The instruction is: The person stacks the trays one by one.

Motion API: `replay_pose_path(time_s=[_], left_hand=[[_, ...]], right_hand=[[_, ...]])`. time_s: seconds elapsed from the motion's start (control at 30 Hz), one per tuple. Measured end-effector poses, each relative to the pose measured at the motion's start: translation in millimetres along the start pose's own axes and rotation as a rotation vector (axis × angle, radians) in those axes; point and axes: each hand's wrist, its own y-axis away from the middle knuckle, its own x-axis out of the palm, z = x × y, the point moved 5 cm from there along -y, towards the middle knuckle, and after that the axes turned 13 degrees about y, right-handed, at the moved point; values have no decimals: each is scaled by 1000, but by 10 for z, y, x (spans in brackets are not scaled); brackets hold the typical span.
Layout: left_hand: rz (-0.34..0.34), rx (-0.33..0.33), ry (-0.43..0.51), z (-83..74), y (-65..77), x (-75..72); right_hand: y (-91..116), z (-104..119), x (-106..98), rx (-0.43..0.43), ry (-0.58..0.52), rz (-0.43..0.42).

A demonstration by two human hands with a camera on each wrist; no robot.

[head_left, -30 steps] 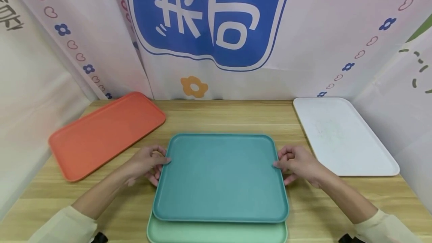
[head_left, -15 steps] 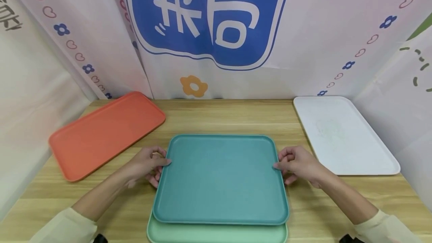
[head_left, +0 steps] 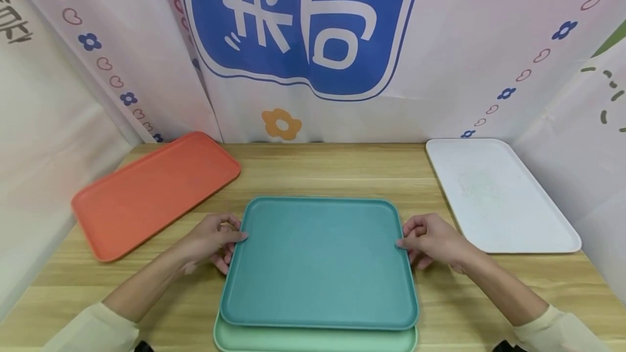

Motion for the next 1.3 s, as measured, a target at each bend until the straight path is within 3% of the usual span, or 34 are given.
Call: replay_pose_path(time_s=[0.83, 1.3], left_hand=[[33, -47, -60, -1, 20, -2], [43, -61, -100, -16, 13, -28]], right_hand=[[10, 59, 42, -75, 34, 74], [15, 38, 59, -31, 24, 83]])
